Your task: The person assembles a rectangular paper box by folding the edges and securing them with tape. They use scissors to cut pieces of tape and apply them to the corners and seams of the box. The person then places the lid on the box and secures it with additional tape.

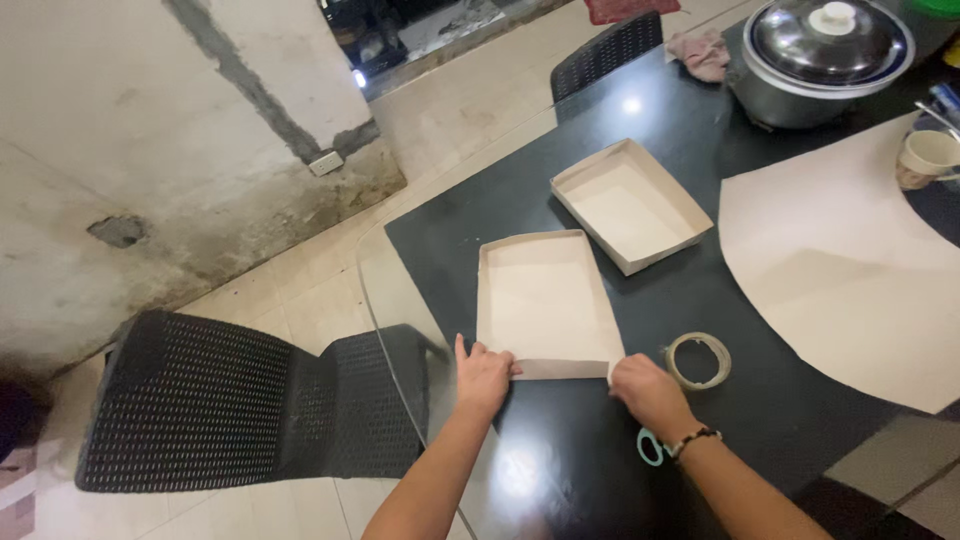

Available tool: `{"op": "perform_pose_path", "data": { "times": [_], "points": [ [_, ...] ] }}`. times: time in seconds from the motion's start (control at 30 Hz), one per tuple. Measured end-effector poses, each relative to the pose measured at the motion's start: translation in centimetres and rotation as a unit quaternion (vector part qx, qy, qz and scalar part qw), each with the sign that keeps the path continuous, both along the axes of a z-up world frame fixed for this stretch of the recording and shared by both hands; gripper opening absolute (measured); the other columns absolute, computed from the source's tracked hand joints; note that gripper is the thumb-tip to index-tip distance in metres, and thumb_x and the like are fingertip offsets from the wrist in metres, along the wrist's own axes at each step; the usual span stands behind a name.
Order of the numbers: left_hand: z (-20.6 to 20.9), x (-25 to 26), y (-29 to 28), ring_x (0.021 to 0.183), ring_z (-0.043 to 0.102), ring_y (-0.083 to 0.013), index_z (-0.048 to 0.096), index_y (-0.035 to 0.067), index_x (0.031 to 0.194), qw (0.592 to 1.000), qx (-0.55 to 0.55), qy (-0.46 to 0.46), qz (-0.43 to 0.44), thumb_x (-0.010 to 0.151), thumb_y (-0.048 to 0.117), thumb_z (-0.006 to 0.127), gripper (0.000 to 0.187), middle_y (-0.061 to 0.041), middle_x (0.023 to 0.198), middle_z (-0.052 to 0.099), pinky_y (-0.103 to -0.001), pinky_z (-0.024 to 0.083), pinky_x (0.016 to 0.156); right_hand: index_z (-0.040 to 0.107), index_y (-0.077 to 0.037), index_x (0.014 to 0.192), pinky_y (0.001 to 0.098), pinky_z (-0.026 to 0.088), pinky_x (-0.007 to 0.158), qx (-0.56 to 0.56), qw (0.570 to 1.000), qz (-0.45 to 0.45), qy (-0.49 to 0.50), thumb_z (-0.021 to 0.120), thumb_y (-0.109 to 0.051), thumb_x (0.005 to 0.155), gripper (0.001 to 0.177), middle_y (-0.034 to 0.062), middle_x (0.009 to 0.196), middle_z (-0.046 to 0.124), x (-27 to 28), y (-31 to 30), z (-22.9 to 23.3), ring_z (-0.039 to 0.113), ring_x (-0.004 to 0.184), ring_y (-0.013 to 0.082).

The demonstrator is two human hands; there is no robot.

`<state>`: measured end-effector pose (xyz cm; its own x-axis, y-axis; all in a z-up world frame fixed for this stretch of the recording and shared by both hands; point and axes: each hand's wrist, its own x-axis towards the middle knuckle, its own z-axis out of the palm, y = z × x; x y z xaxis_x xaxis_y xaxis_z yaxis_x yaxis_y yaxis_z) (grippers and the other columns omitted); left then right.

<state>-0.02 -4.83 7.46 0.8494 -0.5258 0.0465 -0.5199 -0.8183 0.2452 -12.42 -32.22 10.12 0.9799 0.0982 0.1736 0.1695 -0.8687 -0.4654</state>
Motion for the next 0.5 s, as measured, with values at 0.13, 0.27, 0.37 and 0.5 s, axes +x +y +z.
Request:
{"op": "perform_pose_path", "data": {
  "times": [0.13, 0.27, 0.37, 0.5],
  "points": [
    [1.4, -0.4, -0.7, 0.104, 0.059, -0.0297, 0.074, 0.013, 0.089, 0.999, 0.018, 0.013, 0.027, 0.085, 0.042, 0.071, 0.029, -0.008, 0.089, 0.073, -0.067, 0.016, 0.117, 0.072, -0.006, 0.094, 0.0413, 0.053, 0.088, 0.055, 0.995, 0.004, -0.081, 0.079, -0.030, 0.074, 0.032, 0.0079, 0.106, 0.070, -1.5, 0.2, 0.1, 0.064, 0.104, 0.0267],
    [3.8, -1.0, -0.6, 0.114, 0.056, -0.0280, 0.069, 0.014, 0.107, 0.994, 0.051, 0.077, 0.058, 0.076, 0.034, 0.079, 0.039, -0.006, 0.105, 0.070, -0.064, 0.017, 0.119, 0.073, -0.008, 0.106, 0.0453, 0.047, 0.098, -0.019, 0.973, -0.223, -0.058, 0.074, -0.032, 0.085, 0.032, 0.0059, 0.114, 0.069, -3.4, -1.8, 0.1, 0.060, 0.112, 0.0247],
    [5.3, -1.6, -1.3, 0.118, 0.054, -0.0323, 0.065, 0.017, 0.125, 0.993, 0.066, 0.072, 0.065, 0.069, 0.010, 0.077, 0.057, -0.009, 0.117, 0.065, -0.067, 0.017, 0.112, 0.075, -0.010, 0.110, 0.0465, 0.042, 0.100, -0.104, 0.948, -0.301, 0.024, 0.076, -0.036, 0.082, 0.039, 0.0058, 0.114, 0.070, -4.0, -4.0, -0.5, 0.056, 0.117, 0.0260],
    [7.1, -2.2, -3.6, 0.115, 0.055, -0.0347, 0.069, 0.011, 0.123, 0.997, -0.045, -0.013, 0.057, 0.068, -0.005, 0.067, 0.057, -0.012, 0.116, 0.065, -0.066, 0.023, 0.107, 0.080, -0.019, 0.104, 0.0457, 0.044, 0.104, -0.117, 0.937, -0.309, 0.109, 0.071, -0.031, 0.092, 0.020, -0.0036, 0.102, 0.075, -3.7, -5.1, -1.5, 0.061, 0.111, 0.0202]
  ]
}}
